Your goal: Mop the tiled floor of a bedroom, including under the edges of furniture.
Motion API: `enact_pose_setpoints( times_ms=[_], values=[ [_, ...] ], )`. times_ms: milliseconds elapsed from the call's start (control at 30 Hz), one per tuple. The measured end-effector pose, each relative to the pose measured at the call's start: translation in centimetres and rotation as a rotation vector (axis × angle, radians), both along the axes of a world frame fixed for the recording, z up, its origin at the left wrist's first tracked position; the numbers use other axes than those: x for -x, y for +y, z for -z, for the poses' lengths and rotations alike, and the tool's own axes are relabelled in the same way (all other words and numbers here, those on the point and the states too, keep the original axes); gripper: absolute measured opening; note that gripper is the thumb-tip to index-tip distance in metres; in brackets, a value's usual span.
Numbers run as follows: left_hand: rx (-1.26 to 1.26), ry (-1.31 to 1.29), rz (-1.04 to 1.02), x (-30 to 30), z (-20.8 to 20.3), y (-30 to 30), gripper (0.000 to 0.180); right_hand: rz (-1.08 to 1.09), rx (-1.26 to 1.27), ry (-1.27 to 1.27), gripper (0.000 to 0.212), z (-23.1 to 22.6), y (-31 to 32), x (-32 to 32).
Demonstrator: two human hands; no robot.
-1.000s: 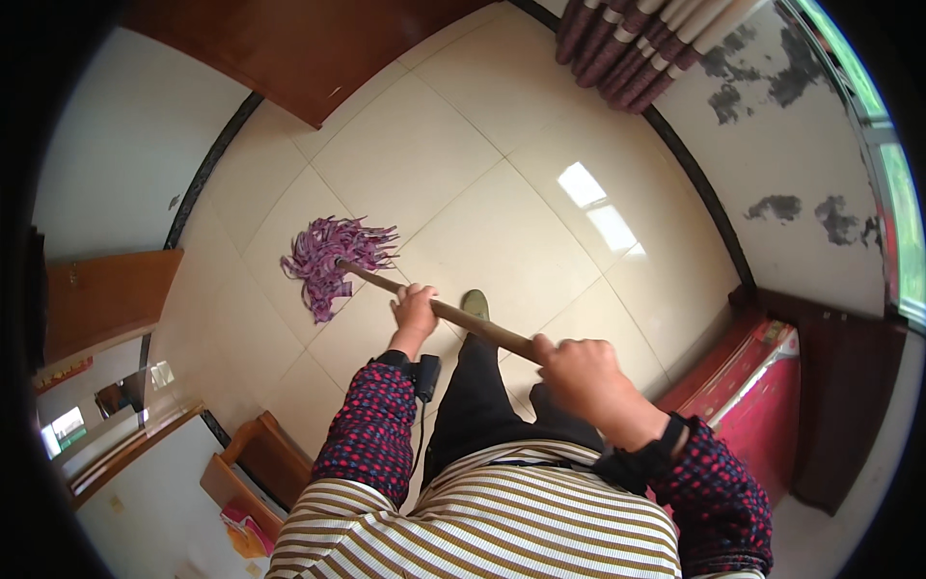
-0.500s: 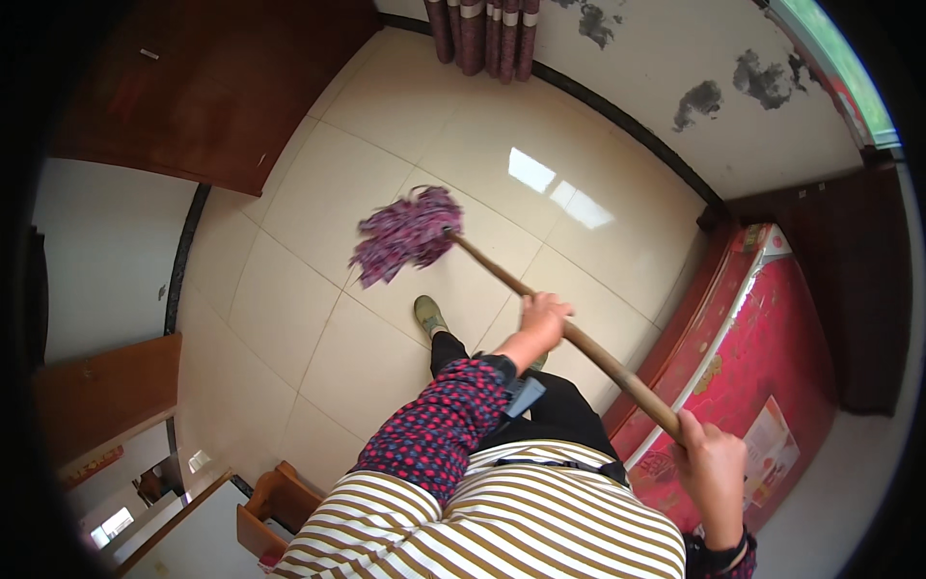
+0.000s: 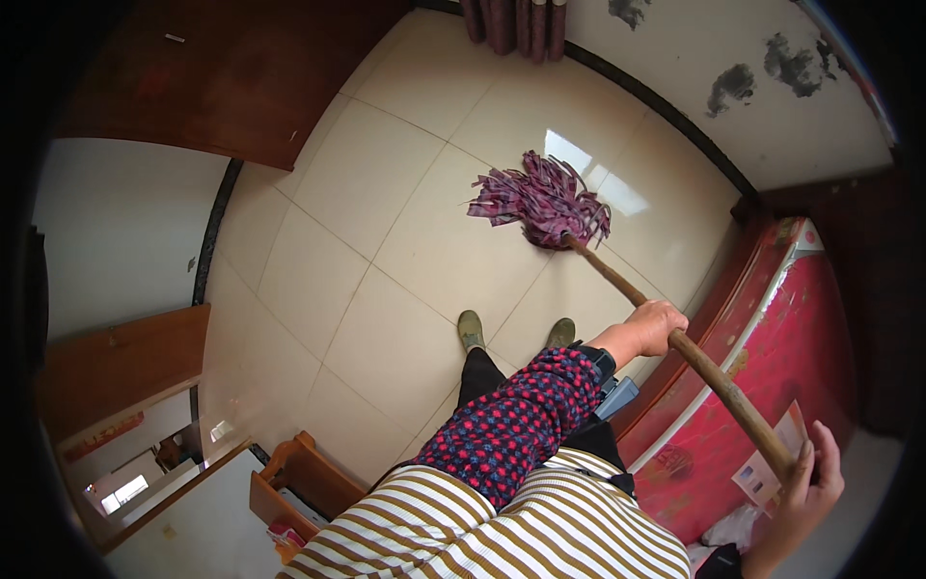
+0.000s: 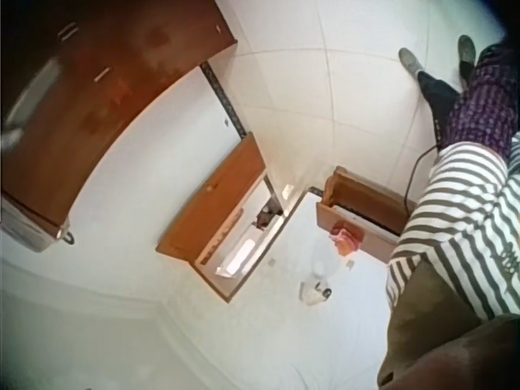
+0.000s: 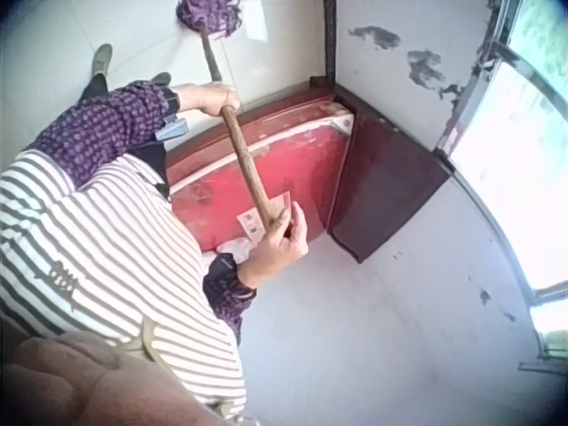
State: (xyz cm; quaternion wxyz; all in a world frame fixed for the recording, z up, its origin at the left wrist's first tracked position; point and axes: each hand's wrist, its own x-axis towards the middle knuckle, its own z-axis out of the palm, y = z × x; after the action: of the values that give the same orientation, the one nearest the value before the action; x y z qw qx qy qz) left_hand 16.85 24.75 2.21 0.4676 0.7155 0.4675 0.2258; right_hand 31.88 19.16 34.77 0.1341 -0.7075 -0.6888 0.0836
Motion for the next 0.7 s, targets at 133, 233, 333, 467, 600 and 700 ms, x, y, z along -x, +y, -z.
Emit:
enact_pose_setpoints(
  times_ms=[133, 233, 333, 467, 600, 700],
  values=[
    [0.037, 0.015, -0.031, 4.2, -0.7, -2.0, 0.011, 0.047, 0.051, 0.217, 0.022, 1.6, 0.9, 0.3],
    [0.04, 0.045, -0.055, 8.9, 0.6, -4.8, 0.015, 0.038, 0.221, 0.321, 0.019, 2.8, 1.5, 3.0],
    [0.06, 0.082, -0.078, 14.7, 2.6, -8.2, 0.022, -0.04, 0.289, 0.307, 0.013, 5.5, 1.2, 8.1],
    [0.173, 0.135, -0.134, 23.7, 5.6, -13.4, 0.02, -0.099, 0.398, 0.347, 0.01, 9.6, -0.3, 17.3],
    [0.235, 0.34, -0.241, 32.7, 10.0, -19.8, 0.018, -0.215, 0.536, 0.26, 0.014, 16.1, -2.4, 24.0],
    [0.341, 0.537, -0.262, 38.5, 12.0, -24.1, 0.018, -0.336, 0.672, 0.125, 0.016, 20.6, -4.1, 28.7]
  ],
)
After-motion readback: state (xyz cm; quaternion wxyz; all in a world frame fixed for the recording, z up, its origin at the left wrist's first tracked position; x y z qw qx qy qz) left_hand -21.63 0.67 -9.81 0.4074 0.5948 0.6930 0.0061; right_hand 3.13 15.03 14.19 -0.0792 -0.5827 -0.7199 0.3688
